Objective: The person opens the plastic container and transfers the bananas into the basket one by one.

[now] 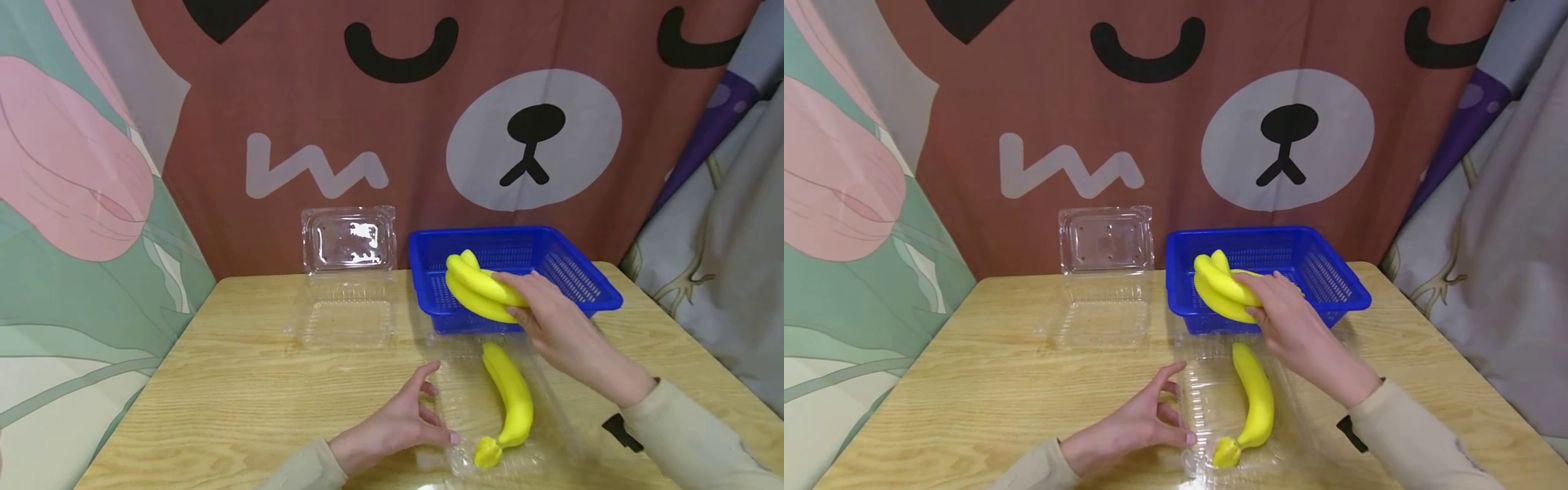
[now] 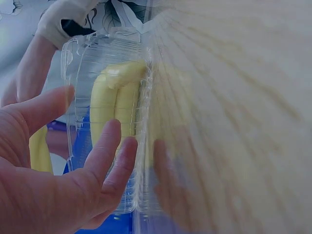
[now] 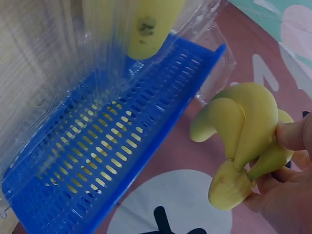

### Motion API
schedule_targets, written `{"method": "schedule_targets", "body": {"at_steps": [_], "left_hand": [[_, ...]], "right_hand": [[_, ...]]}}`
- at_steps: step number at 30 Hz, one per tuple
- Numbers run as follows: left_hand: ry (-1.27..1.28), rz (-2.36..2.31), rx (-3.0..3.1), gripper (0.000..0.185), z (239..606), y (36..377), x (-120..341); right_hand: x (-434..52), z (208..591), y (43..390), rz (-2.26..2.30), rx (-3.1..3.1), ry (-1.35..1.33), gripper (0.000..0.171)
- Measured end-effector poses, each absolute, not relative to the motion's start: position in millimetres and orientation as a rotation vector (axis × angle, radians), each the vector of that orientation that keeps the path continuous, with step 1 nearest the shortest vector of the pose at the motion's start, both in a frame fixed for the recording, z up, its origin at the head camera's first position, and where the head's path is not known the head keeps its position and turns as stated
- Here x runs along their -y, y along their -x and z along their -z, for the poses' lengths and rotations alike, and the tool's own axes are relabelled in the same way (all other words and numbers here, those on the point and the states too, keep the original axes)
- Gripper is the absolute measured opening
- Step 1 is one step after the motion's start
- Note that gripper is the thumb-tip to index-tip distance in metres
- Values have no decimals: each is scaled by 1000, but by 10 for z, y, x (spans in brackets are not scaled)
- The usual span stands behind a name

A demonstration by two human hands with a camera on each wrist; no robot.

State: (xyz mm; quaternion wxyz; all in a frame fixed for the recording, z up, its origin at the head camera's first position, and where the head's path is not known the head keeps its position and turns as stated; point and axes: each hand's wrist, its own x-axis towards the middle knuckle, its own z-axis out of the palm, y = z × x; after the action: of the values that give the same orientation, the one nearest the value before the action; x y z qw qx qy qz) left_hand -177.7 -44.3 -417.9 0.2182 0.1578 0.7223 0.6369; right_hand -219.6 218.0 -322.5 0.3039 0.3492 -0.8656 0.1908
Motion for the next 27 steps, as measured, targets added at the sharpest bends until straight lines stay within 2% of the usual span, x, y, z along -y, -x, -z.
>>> {"method": "schedule_targets", "body": {"at_steps": [14,27], "left_hand": [[-428,-1767,-2000,104,4182,1785,442],[-421,-1754,-2001,104,4172,1781,440]], "right_hand": [[-2133,3259,2720,-591,2539,-883,51],[-1996,3477,3179,-653,2628,-833,45]]}}
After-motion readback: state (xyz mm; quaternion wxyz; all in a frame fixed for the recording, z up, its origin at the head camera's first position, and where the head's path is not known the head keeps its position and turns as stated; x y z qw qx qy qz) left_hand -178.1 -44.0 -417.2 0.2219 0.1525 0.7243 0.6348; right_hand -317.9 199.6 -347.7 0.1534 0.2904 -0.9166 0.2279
